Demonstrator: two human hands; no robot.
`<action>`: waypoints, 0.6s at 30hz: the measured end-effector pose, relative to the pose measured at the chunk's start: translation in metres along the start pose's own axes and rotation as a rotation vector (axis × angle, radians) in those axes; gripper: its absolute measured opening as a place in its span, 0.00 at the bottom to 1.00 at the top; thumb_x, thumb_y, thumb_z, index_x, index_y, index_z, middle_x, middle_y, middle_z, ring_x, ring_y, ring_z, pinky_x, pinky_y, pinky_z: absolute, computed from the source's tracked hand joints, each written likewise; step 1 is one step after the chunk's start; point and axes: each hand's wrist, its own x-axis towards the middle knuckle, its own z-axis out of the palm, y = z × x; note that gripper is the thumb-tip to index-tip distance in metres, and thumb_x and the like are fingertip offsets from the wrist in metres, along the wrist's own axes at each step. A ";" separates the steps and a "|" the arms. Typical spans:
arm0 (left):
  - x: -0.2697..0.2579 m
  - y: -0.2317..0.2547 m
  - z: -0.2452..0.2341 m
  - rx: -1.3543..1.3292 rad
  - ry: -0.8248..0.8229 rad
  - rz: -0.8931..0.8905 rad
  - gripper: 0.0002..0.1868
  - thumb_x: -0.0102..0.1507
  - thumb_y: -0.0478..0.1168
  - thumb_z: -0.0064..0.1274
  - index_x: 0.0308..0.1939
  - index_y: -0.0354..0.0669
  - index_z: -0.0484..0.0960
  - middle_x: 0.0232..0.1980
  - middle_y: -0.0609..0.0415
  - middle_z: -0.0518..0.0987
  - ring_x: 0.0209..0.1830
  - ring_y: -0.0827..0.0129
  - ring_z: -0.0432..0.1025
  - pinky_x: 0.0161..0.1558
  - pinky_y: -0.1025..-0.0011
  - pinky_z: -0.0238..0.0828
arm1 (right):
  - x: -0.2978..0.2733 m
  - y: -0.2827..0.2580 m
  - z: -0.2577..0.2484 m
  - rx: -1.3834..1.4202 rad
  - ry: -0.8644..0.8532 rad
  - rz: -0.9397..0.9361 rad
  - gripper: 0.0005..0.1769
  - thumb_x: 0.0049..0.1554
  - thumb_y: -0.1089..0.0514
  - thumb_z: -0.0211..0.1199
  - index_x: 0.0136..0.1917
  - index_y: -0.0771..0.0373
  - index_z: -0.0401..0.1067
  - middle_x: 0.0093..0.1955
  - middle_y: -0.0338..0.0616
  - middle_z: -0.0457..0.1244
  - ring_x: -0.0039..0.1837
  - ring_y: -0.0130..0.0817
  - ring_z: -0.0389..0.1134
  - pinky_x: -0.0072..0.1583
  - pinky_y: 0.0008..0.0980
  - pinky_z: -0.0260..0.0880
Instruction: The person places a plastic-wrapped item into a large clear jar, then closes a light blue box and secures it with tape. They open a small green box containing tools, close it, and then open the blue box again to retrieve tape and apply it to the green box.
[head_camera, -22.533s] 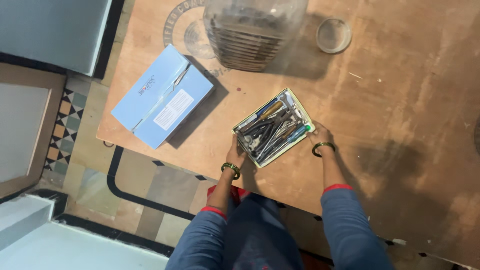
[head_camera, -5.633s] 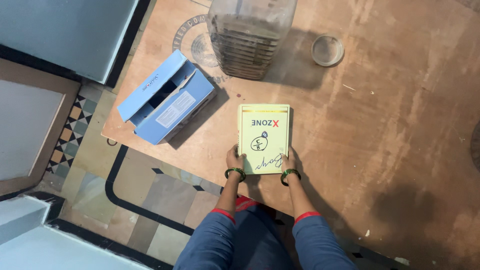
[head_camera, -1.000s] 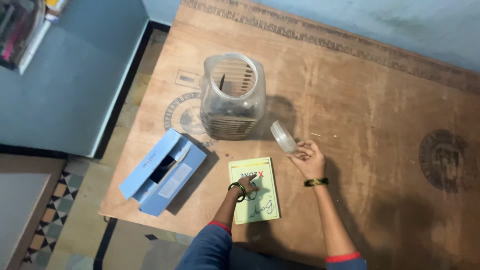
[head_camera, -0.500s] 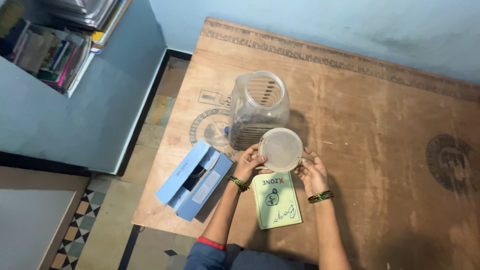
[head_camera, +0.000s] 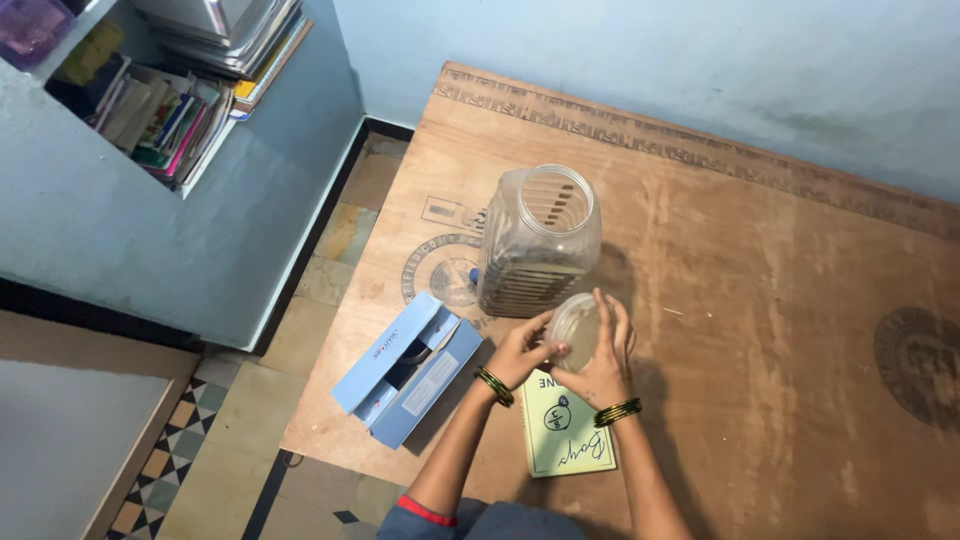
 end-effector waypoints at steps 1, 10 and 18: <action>0.003 -0.002 -0.004 -0.042 -0.037 -0.010 0.32 0.64 0.39 0.59 0.71 0.39 0.69 0.57 0.48 0.81 0.51 0.72 0.77 0.51 0.74 0.78 | -0.001 0.010 0.001 0.154 0.007 -0.013 0.73 0.31 0.54 0.78 0.82 0.50 0.41 0.77 0.55 0.45 0.77 0.58 0.49 0.74 0.57 0.56; 0.079 -0.003 -0.068 0.767 0.629 0.298 0.48 0.52 0.51 0.71 0.70 0.37 0.66 0.70 0.36 0.71 0.72 0.47 0.64 0.71 0.55 0.59 | 0.004 0.112 -0.003 1.013 0.036 0.518 0.68 0.40 0.58 0.72 0.84 0.44 0.36 0.74 0.50 0.51 0.72 0.47 0.55 0.63 0.46 0.68; 0.140 0.018 0.006 0.969 0.726 0.058 0.83 0.36 0.63 0.78 0.79 0.43 0.35 0.82 0.39 0.44 0.81 0.44 0.43 0.67 0.24 0.37 | 0.063 0.096 -0.007 0.564 0.065 0.013 0.66 0.40 0.57 0.79 0.83 0.55 0.43 0.81 0.55 0.47 0.81 0.49 0.47 0.77 0.47 0.52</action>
